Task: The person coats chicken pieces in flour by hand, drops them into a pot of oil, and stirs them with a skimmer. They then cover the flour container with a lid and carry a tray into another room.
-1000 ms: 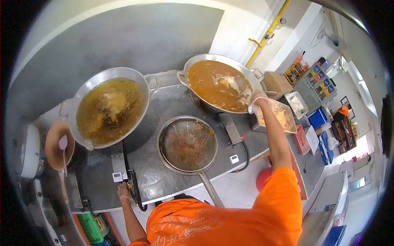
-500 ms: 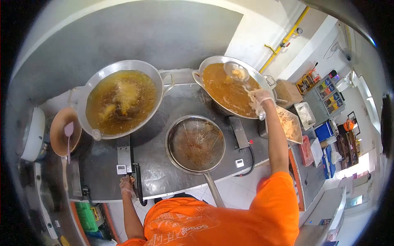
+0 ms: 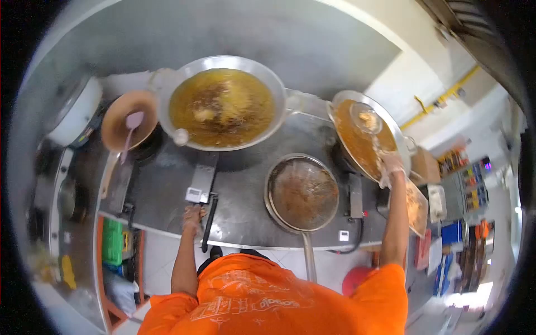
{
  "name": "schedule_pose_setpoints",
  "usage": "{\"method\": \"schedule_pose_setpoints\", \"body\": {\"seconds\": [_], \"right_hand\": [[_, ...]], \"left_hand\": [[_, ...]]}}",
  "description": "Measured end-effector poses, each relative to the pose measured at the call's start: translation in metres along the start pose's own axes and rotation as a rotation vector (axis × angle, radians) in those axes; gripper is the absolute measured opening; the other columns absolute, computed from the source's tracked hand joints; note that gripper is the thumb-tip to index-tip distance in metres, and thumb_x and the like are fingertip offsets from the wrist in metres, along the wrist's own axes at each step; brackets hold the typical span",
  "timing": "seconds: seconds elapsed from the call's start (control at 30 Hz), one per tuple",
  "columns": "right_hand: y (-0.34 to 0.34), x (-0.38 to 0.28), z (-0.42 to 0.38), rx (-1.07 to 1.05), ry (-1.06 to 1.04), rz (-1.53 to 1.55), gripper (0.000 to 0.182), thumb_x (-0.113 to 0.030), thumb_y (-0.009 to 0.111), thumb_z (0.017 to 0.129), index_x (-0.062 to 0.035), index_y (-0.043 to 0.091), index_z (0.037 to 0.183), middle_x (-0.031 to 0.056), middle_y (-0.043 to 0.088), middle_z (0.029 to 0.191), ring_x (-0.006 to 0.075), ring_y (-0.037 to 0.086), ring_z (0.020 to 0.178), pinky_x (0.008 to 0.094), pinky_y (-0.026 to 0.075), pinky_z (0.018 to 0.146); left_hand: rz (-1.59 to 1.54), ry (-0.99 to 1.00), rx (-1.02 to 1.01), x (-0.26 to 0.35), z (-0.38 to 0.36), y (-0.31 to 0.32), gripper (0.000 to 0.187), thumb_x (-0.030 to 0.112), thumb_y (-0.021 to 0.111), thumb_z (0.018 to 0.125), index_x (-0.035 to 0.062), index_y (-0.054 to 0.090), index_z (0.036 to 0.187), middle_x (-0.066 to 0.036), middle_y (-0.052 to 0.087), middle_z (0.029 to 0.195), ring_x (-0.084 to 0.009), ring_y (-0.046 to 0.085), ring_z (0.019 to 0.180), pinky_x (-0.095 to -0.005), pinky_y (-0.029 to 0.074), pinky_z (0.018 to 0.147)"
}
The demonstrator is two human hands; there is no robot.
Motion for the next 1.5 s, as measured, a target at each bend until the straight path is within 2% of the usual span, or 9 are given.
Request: {"method": "schedule_pose_setpoints", "body": {"seconds": [0.4,0.53,0.7,0.77,0.9,1.1,1.2,1.33,1.5], "right_hand": [[0.075,-0.287,-0.115,-0.166,-0.208,-0.01,0.027,-0.025,0.061,0.08,-0.0022,0.071,0.091,0.0189,0.067,0.079,0.0271,0.065,0.075,0.0363,0.05,0.073],[0.137,-0.315,-0.117,0.046,-0.641,-0.376,0.021,-0.019,0.058,0.08,-0.0018,0.069,0.081,0.0186,0.066,0.079,0.033,0.066,0.08,0.0407,0.052,0.076],[0.186,-0.329,-0.129,0.328,-0.839,-0.643,0.011,-0.007,0.055,0.079,-0.0054,0.065,0.083,0.015,0.064,0.078,0.0287,0.066,0.074,0.039,0.054,0.064],[0.188,-0.345,-0.138,0.363,-0.899,-0.698,0.009,-0.007,0.056,0.079,-0.0066,0.065,0.078,0.0127,0.064,0.076,0.0263,0.066,0.07,0.037,0.054,0.06],[0.187,-0.357,-0.132,0.403,-0.972,-0.786,0.01,-0.007,0.055,0.079,-0.0084,0.064,0.073,0.0114,0.064,0.072,0.0254,0.066,0.066,0.0353,0.054,0.058],[0.149,-0.342,-0.134,0.441,-0.75,-0.662,0.013,-0.011,0.054,0.081,-0.0071,0.065,0.077,0.0181,0.064,0.078,0.035,0.063,0.075,0.0448,0.05,0.067],[0.105,-0.335,-0.16,0.265,-0.653,-0.672,0.013,-0.015,0.056,0.08,-0.0068,0.067,0.082,0.0165,0.067,0.081,0.0351,0.066,0.076,0.0427,0.054,0.069],[0.065,-0.302,-0.202,-0.006,-0.656,-1.17,0.018,-0.018,0.056,0.083,-0.008,0.065,0.096,0.0169,0.065,0.101,0.0344,0.064,0.088,0.0432,0.051,0.076],[0.049,-0.207,-0.232,-0.053,-0.645,-1.295,0.012,-0.02,0.05,0.086,-0.017,0.061,0.091,0.0081,0.065,0.089,0.0287,0.062,0.086,0.0463,0.044,0.08]], "left_hand": [[-0.357,-0.096,0.038,0.0,-0.002,0.008,0.017,0.019,0.057,0.089,0.0025,0.053,0.093,-0.009,0.064,0.082,-0.016,0.065,0.07,-0.0275,0.053,0.065],[-0.217,-0.041,0.004,-0.011,0.006,0.008,0.023,0.028,0.051,0.092,0.0045,0.054,0.095,-0.01,0.065,0.087,-0.0191,0.066,0.074,-0.0309,0.051,0.068],[-0.227,-0.129,0.026,0.001,-0.002,0.006,0.03,0.028,0.05,0.092,0.0008,0.057,0.1,-0.011,0.066,0.091,-0.0208,0.066,0.085,-0.0322,0.05,0.074],[0.673,0.217,0.033,0.006,-0.003,0.001,0.03,0.028,0.05,0.092,0.0003,0.057,0.1,-0.011,0.065,0.09,-0.0203,0.065,0.082,-0.0324,0.05,0.075],[0.341,0.341,0.06,-0.102,0.082,0.022,0.022,0.026,0.052,0.092,0.0045,0.051,0.094,-0.01,0.065,0.09,-0.0179,0.066,0.077,-0.0288,0.052,0.069],[0.29,0.115,-0.077,-0.073,0.063,0.026,0.039,0.032,0.042,0.09,0.0116,0.058,0.119,-0.018,0.057,0.122,-0.0319,0.052,0.117,-0.0397,0.042,0.097],[1.193,0.333,-0.265,0.0,0.01,0.003,0.042,0.029,0.047,0.088,0.0026,0.056,0.12,-0.019,0.055,0.126,-0.0339,0.049,0.122,-0.0412,0.042,0.099],[0.173,-0.12,0.084,0.01,-0.001,-0.005,0.045,0.03,0.056,0.081,-0.0019,0.057,0.112,-0.026,0.058,0.117,-0.0379,0.056,0.112,-0.0423,0.045,0.095],[0.129,-0.043,0.162,-0.004,0.006,0.0,0.042,0.03,0.053,0.08,-0.0023,0.057,0.107,-0.028,0.061,0.109,-0.0401,0.058,0.106,-0.0438,0.046,0.093]]}}
Point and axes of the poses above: each hand's wrist, its own z-axis towards the middle knuckle, its own y-axis out of the palm, x = y × z, the point moved 1 cm from there along z, towards the middle knuckle
